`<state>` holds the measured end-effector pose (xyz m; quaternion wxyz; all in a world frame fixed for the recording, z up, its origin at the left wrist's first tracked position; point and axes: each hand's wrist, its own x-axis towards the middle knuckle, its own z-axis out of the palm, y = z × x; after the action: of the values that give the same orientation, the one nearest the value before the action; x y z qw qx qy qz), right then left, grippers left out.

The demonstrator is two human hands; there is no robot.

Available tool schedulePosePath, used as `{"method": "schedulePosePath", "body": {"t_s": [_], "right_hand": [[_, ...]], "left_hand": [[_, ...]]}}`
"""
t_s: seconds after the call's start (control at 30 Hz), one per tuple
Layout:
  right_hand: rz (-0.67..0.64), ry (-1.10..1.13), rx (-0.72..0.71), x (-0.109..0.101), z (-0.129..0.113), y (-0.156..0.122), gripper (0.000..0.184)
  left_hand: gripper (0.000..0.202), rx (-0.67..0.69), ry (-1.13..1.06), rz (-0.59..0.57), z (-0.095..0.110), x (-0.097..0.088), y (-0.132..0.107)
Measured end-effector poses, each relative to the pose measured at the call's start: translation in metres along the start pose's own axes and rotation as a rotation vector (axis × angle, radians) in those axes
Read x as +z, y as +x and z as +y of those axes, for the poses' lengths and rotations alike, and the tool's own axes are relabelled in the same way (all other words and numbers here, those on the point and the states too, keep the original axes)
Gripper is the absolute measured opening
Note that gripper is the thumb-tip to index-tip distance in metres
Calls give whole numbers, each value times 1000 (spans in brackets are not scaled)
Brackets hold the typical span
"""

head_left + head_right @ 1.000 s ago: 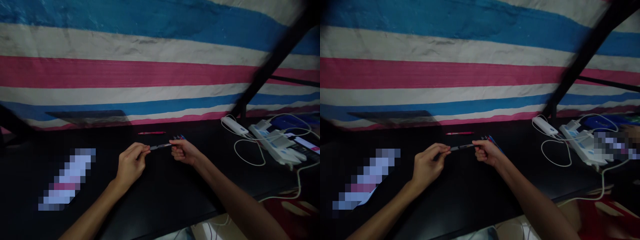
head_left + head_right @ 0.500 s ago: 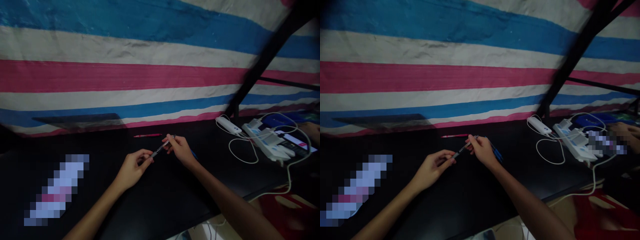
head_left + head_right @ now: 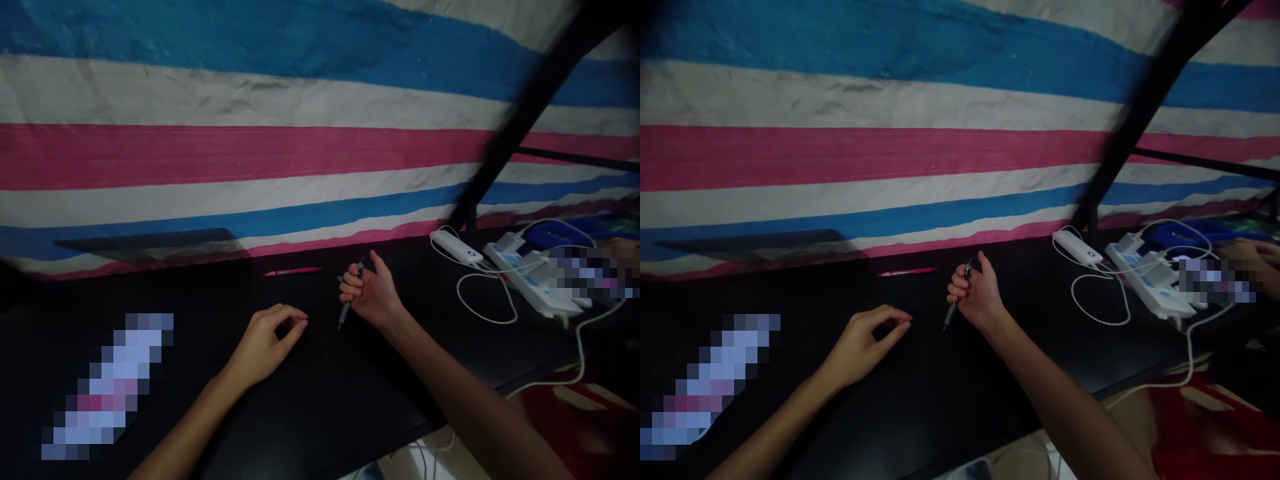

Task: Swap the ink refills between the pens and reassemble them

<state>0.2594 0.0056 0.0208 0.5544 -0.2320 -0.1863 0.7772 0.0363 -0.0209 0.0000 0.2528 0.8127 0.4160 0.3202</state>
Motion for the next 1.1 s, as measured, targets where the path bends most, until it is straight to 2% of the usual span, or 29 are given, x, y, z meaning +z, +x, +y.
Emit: {"method": "schedulePosePath", "body": {"t_s": [0.07, 0.23, 0.4, 0.53, 0.67, 0.83, 1.1], "right_hand": [[-1, 7, -1, -3, -1, 0, 48], [78, -11, 24, -4, -1, 0, 40], [47, -81, -84, 1, -3, -3, 40], [78, -133, -99, 1, -3, -1, 37], [143, -101, -130, 1, -2, 1, 34], [161, -67, -162, 0, -2, 2, 37], [210, -28, -196, 2, -2, 2, 30]], "left_hand": [[17, 8, 38, -8, -2, -1, 1], [17, 28, 71, -13, -3, -2, 1], [17, 53, 98, 4, -7, -3, 1], [18, 54, 131, 1, -10, -4, 1], [18, 72, 150, 13, -10, -4, 1], [18, 63, 145, 3, -10, -5, 1], [19, 76, 144, 15, -10, -5, 1]]}}
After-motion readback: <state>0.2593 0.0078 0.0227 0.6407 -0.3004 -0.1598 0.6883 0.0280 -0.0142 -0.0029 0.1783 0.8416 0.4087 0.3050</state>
